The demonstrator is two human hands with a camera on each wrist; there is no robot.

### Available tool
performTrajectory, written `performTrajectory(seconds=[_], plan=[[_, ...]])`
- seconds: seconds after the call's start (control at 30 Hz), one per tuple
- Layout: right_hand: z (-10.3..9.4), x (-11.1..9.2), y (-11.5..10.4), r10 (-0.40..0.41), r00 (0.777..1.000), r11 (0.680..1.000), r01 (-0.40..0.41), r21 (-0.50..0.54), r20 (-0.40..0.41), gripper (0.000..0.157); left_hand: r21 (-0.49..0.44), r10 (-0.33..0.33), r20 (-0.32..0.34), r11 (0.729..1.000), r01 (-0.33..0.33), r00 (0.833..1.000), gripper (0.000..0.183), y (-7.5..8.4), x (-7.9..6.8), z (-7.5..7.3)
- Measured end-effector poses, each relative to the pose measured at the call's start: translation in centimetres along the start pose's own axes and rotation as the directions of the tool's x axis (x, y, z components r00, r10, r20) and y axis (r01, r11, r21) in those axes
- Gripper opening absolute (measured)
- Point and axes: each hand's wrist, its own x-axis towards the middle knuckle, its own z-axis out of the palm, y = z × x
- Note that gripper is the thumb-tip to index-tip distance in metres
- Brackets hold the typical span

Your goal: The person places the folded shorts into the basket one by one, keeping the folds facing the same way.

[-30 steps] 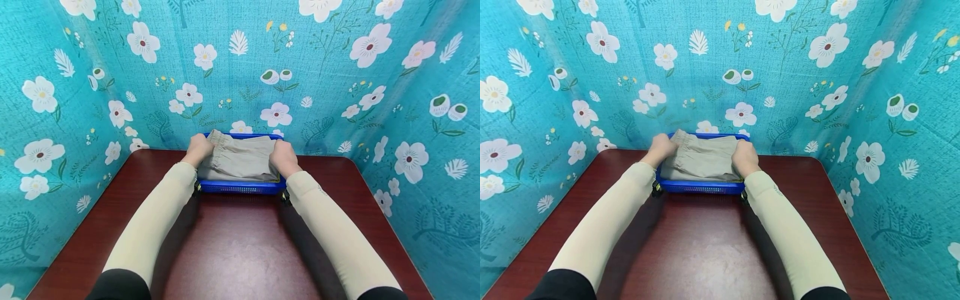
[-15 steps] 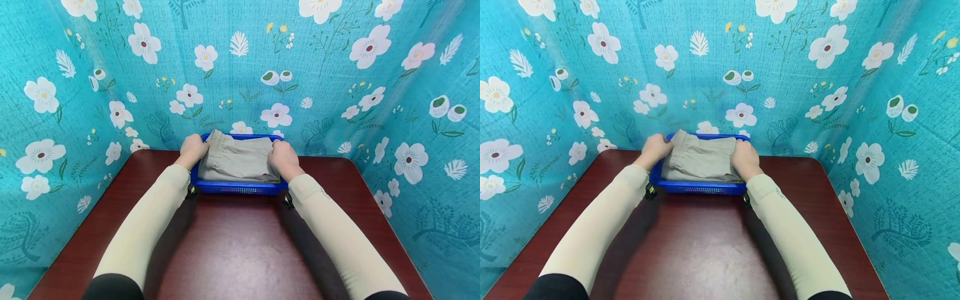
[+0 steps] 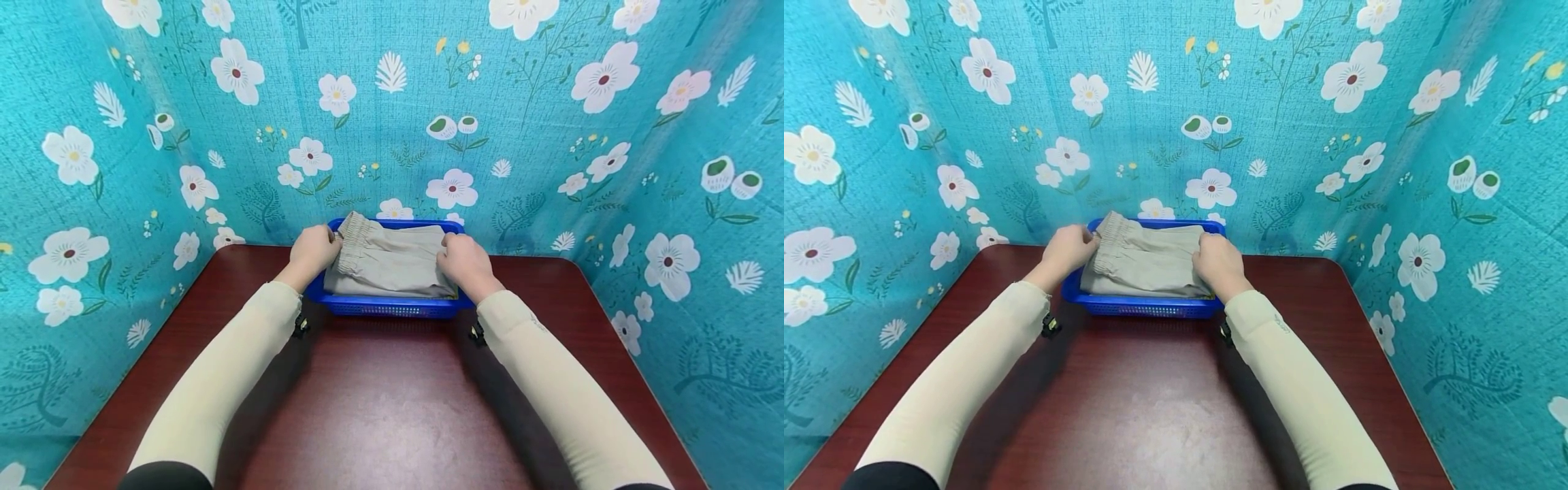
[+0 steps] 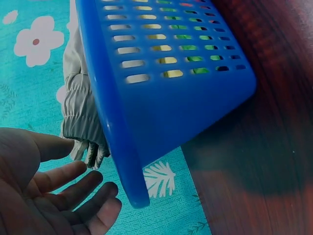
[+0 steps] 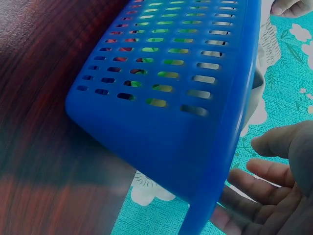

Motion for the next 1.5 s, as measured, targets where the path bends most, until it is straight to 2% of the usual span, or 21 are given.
performTrajectory(seconds=[0.37, 0.8, 1.1, 1.5], plan=[[-0.2, -1.2, 0.3, -0.029, 0.999, 0.999, 0.028, -0.033, -0.027, 0.033, 0.060, 0.104, -0.024, 0.993, -0.102, 0.994, 0.019, -0.3, -1.5, -0.3], [0.0, -2.7, 0.7, -0.072, 0.994, 0.996, 0.068, -0.054, -0.086, 0.031, 0.060, 0.203, -0.005, 0.977, -0.202, 0.979, 0.018, -0.7, -3.6, -0.7], [0.2, -4.1, 0.9, -0.091, 0.987, 0.995, 0.086, -0.043, -0.134, 0.030, 0.037, 0.224, -0.033, 0.974, -0.223, 0.974, 0.021, -1.3, -4.2, -0.6], [-0.3, -6.0, 1.2, -0.112, 0.977, 0.994, 0.108, -0.032, -0.183, 0.028, 0.087, 0.244, -0.064, 0.967, -0.238, 0.968, 0.026, -1.2, -6.9, -0.6]])
